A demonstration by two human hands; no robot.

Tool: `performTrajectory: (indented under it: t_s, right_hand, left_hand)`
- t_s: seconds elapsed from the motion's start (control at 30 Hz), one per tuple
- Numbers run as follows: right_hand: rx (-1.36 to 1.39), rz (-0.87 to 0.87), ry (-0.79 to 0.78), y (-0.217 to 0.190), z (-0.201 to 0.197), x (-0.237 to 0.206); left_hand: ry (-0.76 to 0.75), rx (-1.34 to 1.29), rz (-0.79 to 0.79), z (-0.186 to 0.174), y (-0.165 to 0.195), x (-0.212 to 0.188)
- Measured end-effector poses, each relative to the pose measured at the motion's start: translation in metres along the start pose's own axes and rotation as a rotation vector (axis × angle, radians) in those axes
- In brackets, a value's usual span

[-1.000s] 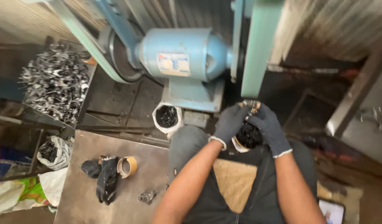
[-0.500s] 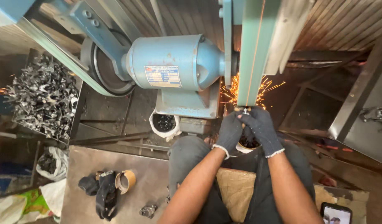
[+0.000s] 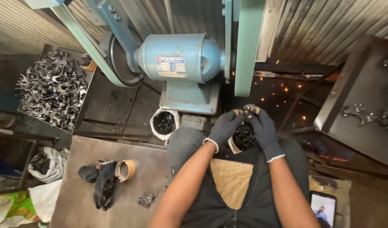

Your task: The person sits at a grinding station and repeatedly presses small metal parts against a belt grinder to smooth their surfaces. The person picks parts from a container, grinds them, and places them into a tray. A smartphone is visible on the floor nearby.

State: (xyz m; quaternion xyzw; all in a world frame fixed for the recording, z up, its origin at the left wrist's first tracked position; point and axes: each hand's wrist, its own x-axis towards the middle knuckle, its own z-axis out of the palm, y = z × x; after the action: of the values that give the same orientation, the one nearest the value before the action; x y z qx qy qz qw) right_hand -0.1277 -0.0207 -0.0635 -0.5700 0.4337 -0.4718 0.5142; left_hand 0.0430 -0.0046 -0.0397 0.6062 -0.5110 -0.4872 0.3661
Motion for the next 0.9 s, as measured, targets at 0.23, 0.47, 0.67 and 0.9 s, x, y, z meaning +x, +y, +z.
performTrajectory:
  t_s: [0.23, 0.47, 0.67, 0.9]
  right_hand:
    - [0.127, 0.06, 0.266, 0.003, 0.007, 0.006]
    - [0.259, 0.063, 0.295, 0.009, 0.011, 0.055]
    - [0.163, -0.007, 0.296, 0.0, 0.008, 0.056]
    - [-0.301, -0.087, 0.44, 0.019, -0.087, -0.002]
  left_hand:
    - [-0.009, 0.329, 0.014, 0.007, 0.022, 0.003]
    - [-0.001, 0.193, 0.492, 0.029, -0.016, 0.027]
    - [0.08, 0.355, 0.587, 0.028, 0.015, 0.026]
    - [-0.086, 0.526, -0.124, 0.028, -0.02, 0.001]
